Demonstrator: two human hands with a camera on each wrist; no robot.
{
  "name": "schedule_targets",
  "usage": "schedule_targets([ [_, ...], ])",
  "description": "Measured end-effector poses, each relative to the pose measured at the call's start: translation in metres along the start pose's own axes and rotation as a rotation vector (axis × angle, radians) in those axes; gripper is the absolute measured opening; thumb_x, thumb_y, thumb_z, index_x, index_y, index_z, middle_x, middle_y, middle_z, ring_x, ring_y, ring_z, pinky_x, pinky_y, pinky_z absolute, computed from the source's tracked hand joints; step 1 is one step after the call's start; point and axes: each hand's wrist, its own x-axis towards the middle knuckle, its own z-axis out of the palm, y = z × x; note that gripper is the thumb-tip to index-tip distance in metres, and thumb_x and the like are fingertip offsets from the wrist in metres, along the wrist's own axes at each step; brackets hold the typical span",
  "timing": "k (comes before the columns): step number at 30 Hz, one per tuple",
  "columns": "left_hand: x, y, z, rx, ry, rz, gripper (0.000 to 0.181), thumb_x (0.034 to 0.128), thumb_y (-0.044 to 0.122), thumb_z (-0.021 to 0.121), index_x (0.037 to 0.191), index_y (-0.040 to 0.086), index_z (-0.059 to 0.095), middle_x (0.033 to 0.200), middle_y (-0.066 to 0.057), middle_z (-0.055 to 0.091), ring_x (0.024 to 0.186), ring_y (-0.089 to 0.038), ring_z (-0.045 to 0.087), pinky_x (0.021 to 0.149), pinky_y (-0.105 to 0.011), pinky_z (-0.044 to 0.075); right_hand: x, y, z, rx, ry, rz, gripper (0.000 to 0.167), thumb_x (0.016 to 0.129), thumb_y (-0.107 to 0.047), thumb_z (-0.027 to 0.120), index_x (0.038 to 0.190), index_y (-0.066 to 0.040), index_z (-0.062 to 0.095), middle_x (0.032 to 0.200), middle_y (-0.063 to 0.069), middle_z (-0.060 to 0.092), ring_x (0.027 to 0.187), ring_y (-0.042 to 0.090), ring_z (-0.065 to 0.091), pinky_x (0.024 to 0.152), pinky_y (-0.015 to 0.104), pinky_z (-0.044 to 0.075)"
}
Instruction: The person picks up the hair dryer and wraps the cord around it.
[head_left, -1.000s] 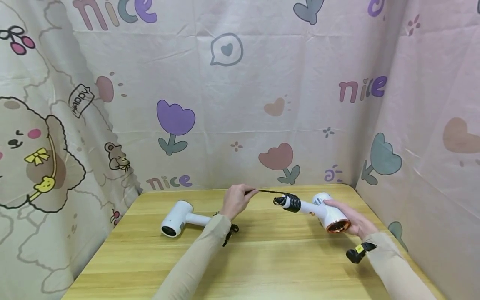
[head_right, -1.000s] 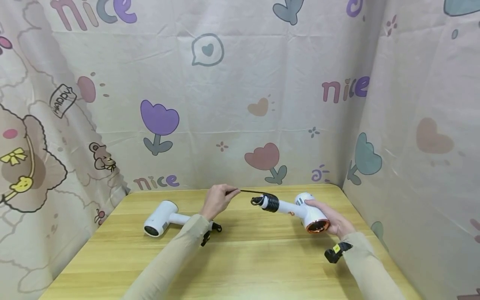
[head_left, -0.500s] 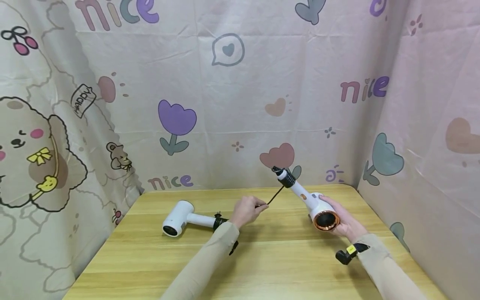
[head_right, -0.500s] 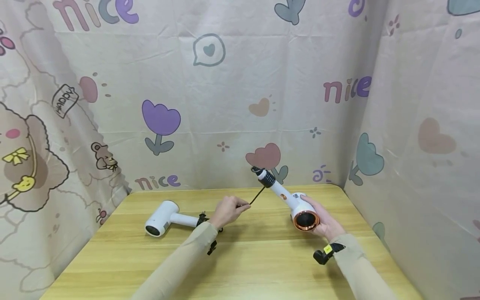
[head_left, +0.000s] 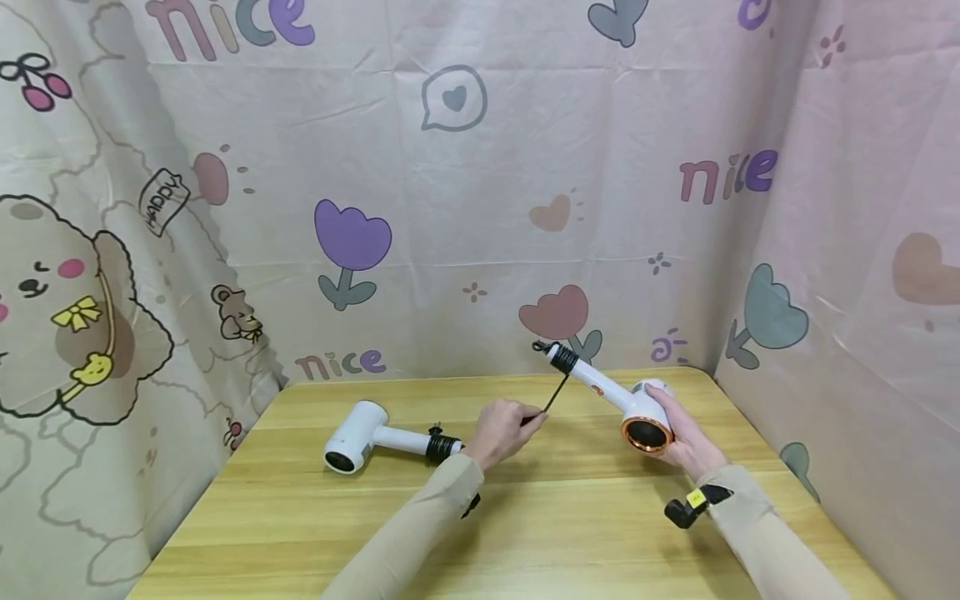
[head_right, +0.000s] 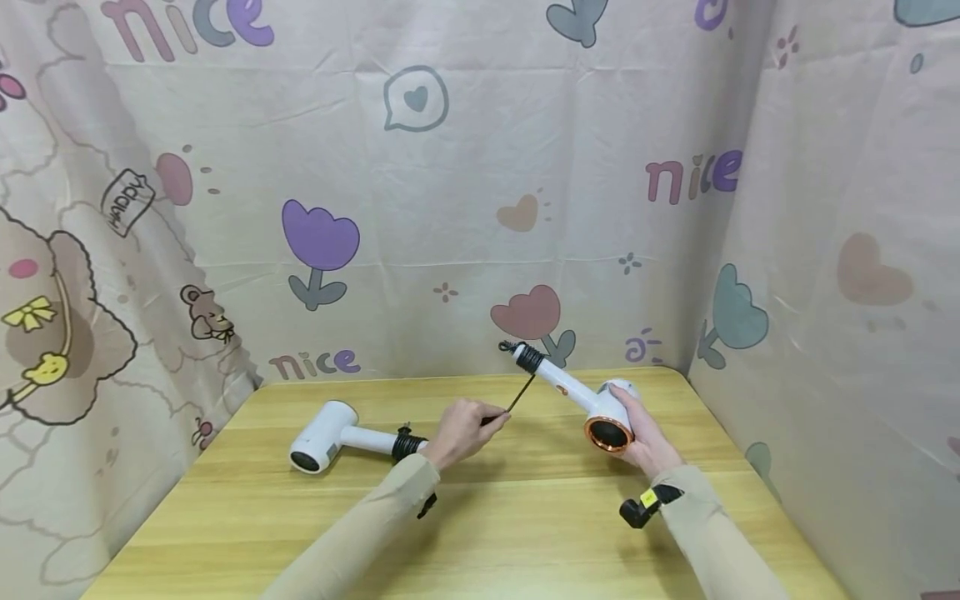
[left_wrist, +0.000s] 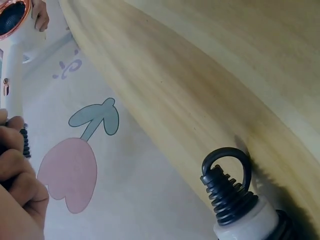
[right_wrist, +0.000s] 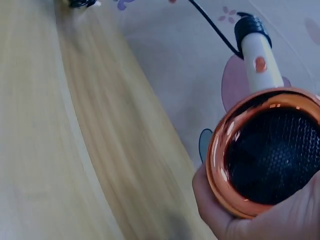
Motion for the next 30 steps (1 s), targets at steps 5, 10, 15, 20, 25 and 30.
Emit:
schedule_targets([
  [5,0.002,0.005,-0.001,-0.011,0.032,0.022,0.014,0.0922,0.025,0.068,0.096,0.016,0.078,0.084,0.002,0.076,0.062,-0.002,0.064,0.053,-0.006,0.042,-0.001,0.004,0.009,-0.189,0.119,-0.228,0.065,0.091,-0.042,0.067,0.133,-0.01,0.028,0.104,0.001,0.053,0.085,0.01,0.062,0.087,0.025,0.056],
  [10,0.005,0.011,-0.003,-0.038,0.089,0.048,0.01,0.0909,0.018,0.069,0.092,0.011,0.077,0.082,0.001,0.075,0.061,-0.001,0.062,0.054,-0.005,0.042,0.001,0.011,0.014,-0.523,0.36,-0.451,0.102,0.085,-0.054,0.07,0.151,0.0,0.013,0.119,0.009,0.049,0.087,0.011,0.058,0.074,0.02,0.055],
  [15,0.007,0.012,-0.003,-0.052,0.188,0.058,0.01,0.091,0.013,0.068,0.083,0.011,0.073,0.071,0.004,0.069,0.052,0.002,0.046,0.047,-0.007,0.033,0.002,0.014,0.018,-0.75,0.444,-0.579,0.107,0.084,-0.059,0.068,0.155,-0.002,0.01,0.142,0.019,0.039,0.109,0.024,0.053,0.074,0.019,0.051],
  [20,0.008,0.011,-0.003,-0.075,0.244,0.034,0.005,0.0901,0.01,0.069,0.089,0.008,0.074,0.078,-0.001,0.072,0.054,0.0,0.047,0.049,-0.007,0.034,-0.002,0.016,0.021,-0.894,0.415,-0.658,0.104,0.085,-0.057,0.069,0.155,-0.007,0.012,0.14,0.022,0.043,0.113,0.031,0.055,0.077,0.026,0.056],
  [25,0.011,0.012,-0.005,-0.176,0.283,-0.02,0.01,0.0892,0.006,0.07,0.098,0.003,0.072,0.09,-0.009,0.076,0.066,-0.009,0.068,0.058,-0.008,0.05,-0.006,0.021,0.025,-0.993,0.356,-0.715,0.097,0.083,-0.054,0.072,0.154,-0.01,0.02,0.131,0.022,0.049,0.107,0.033,0.058,0.073,0.032,0.059],
  [30,0.012,0.01,-0.006,-0.345,0.361,-0.187,0.016,0.0889,0.007,0.071,0.102,0.005,0.061,0.082,-0.013,0.073,0.06,-0.012,0.068,0.051,-0.013,0.051,-0.007,0.03,0.03,-1.02,0.302,-0.737,0.096,0.083,-0.051,0.074,0.153,-0.012,0.022,0.128,0.022,0.05,0.105,0.034,0.059,0.072,0.035,0.06],
])
